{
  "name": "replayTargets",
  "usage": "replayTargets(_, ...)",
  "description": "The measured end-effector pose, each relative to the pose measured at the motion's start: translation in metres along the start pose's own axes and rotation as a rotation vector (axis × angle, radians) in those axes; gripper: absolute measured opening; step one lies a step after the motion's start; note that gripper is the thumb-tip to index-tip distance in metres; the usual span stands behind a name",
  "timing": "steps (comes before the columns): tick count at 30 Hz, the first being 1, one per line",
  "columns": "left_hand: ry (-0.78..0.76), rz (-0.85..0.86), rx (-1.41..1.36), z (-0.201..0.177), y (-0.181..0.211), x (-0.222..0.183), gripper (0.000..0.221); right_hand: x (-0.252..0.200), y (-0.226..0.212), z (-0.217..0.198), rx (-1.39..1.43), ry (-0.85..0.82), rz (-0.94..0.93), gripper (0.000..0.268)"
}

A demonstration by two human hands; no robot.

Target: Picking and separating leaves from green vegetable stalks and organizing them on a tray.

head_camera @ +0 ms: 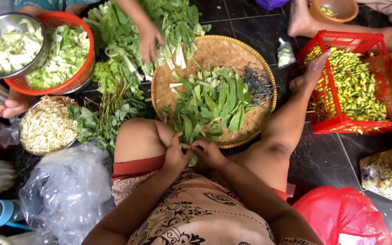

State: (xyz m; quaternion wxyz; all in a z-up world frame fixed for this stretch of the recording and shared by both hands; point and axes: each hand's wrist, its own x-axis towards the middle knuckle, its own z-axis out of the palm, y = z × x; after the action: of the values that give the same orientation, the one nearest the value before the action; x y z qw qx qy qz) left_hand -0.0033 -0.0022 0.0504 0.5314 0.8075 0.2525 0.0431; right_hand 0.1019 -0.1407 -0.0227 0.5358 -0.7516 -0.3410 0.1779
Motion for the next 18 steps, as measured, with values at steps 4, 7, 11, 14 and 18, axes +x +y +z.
replayTargets(4, 0.03, 0.041, 0.105, 0.014, -0.025, 0.011, 0.046, 0.002, -0.007, 0.001, -0.04, 0.007, -0.025, 0.012)
replayTargets(7, 0.055, 0.084, 0.221, 0.012, -0.021, 0.01, 0.029, 0.003, -0.002, 0.004, -0.041, 0.014, 0.057, 0.015)
replayTargets(11, 0.023, 0.111, 0.144, 0.024, -0.052, 0.017, 0.053, -0.001, 0.007, 0.009, -0.005, 0.073, 0.162, 0.012)
replayTargets(14, 0.024, 0.105, 0.114, 0.029, -0.066, 0.022, 0.07, -0.001, 0.017, 0.013, -0.008, 0.092, 0.178, 0.011)
replayTargets(18, 0.028, 0.111, 0.084, 0.026, -0.059, 0.017, 0.071, 0.0, 0.011, 0.012, 0.03, 0.075, 0.173, 0.01)
